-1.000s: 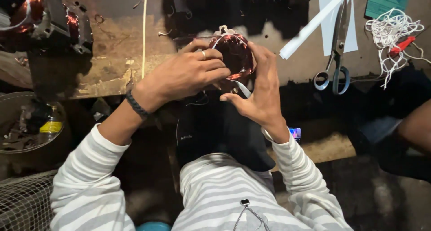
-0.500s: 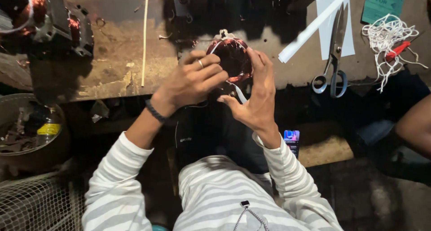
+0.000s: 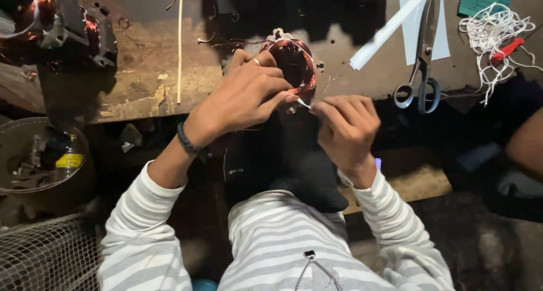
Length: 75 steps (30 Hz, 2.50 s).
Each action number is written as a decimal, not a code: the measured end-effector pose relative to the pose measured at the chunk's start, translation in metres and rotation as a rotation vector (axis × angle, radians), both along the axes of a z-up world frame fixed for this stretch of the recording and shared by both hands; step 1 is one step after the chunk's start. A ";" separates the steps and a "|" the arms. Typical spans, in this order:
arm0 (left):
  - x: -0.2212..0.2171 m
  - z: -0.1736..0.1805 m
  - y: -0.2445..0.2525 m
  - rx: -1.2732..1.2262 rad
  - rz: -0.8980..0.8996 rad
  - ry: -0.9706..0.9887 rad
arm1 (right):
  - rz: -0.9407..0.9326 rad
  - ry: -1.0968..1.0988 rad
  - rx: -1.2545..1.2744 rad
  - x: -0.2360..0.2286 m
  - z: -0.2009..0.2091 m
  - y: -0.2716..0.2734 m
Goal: The person works on a copper wire coil at a workbench, pressing and folding a white paper strip around the coil windings and tying it in place with string. They rotate the coil to work around it and press the insulation snugly against the windings by hand.
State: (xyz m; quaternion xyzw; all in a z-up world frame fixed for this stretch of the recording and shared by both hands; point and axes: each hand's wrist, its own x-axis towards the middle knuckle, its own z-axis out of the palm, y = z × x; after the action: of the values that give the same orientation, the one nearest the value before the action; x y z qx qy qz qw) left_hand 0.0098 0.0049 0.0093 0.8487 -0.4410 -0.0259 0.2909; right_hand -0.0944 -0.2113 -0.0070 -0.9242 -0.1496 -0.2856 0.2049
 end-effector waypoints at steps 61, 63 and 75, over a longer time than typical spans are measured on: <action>-0.028 -0.014 0.004 -0.032 0.106 -0.610 | 0.012 0.156 0.390 0.006 -0.004 -0.008; -0.022 -0.015 0.001 0.030 0.101 -0.689 | 0.003 0.135 0.376 0.010 -0.004 -0.011; -0.005 -0.012 0.000 0.180 -0.044 -0.490 | 0.457 0.300 0.428 0.057 -0.018 -0.026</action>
State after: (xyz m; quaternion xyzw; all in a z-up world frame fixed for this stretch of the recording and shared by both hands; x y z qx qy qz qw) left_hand 0.0049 0.0052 -0.0029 0.8422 -0.5127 0.1348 0.0983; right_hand -0.0375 -0.2374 -0.0245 -0.8347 -0.2575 -0.1183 0.4722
